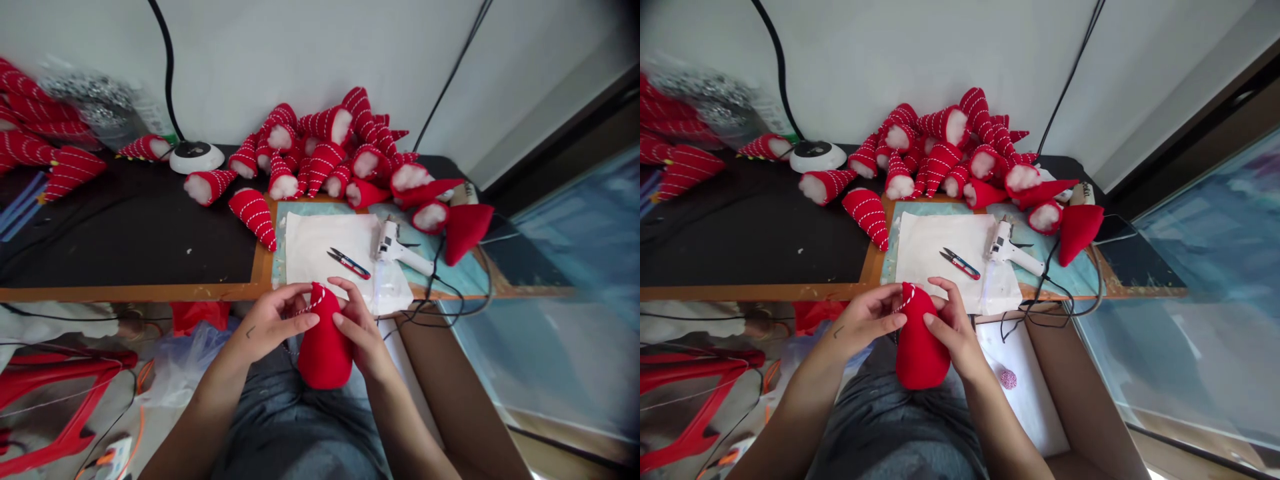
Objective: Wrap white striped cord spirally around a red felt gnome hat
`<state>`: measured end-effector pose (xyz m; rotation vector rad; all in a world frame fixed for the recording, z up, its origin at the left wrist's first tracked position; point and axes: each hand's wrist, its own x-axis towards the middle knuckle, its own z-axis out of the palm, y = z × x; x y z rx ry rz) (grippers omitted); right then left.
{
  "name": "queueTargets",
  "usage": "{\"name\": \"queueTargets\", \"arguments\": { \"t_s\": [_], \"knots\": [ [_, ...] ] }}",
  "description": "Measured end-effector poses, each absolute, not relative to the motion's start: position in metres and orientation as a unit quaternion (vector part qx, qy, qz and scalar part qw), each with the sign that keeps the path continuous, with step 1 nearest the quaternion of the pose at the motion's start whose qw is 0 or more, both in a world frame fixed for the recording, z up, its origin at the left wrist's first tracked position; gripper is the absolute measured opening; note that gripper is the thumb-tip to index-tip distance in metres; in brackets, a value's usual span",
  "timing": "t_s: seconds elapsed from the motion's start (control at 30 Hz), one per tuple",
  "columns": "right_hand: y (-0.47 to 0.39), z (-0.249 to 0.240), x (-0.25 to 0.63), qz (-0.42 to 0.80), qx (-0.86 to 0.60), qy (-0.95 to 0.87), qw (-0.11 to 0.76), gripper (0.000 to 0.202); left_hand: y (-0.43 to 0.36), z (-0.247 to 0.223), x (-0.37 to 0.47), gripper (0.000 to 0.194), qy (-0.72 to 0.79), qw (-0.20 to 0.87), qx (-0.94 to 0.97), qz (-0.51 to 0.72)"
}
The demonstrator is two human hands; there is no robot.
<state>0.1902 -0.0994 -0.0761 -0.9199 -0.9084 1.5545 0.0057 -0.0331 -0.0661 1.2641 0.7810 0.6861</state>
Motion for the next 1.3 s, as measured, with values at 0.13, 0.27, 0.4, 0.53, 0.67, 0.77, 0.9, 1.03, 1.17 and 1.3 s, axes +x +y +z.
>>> {"name": "queueTargets", "arguments": {
  "t_s": [0.13,0.27,0.4,0.53,0.67,0.77,0.9,1.03,1.17,1.3],
  "knots": [
    [-0.098,-0.076,0.192,0.668,-0.358,-0.390,0.523,0.065,-0.030,-0.060,0.007,0.049,0.324,0.702,0.567,0.284],
    [-0.100,-0.080,0.194,0.652,-0.352,-0.436,0.511,0.057,-0.029,-0.060,0.010,0.039,0.334,0.682,0.570,0.314],
    [-0.104,-0.086,0.193,0.524,-0.455,-0.535,0.482,0.075,-0.028,-0.060,0.012,0.042,0.374,0.652,0.559,0.350],
    [-0.106,-0.092,0.190,0.489,-0.508,-0.511,0.491,0.057,-0.028,-0.061,0.013,0.047,0.383,0.640,0.564,0.355],
    [-0.104,-0.092,0.191,0.507,-0.490,-0.482,0.520,0.047,-0.028,-0.067,0.012,0.049,0.364,0.642,0.566,0.368],
    [-0.101,-0.092,0.193,0.477,-0.502,-0.475,0.544,0.046,-0.032,-0.071,0.010,0.032,0.370,0.623,0.561,0.400],
    [-0.097,-0.092,0.191,0.387,-0.561,-0.499,0.536,0.046,-0.039,-0.066,0.009,0.020,0.398,0.538,0.587,0.455],
    [-0.099,-0.090,0.187,0.351,-0.576,-0.516,0.527,0.047,-0.043,-0.057,0.009,0.013,0.400,0.471,0.638,0.459],
    [-0.101,-0.088,0.187,0.391,-0.557,-0.496,0.539,0.047,-0.042,-0.058,0.008,0.015,0.405,0.468,0.646,0.447],
    [-0.101,-0.087,0.191,0.437,-0.521,-0.477,0.556,0.046,-0.042,-0.063,0.007,0.017,0.414,0.486,0.628,0.445]
  ]
}}
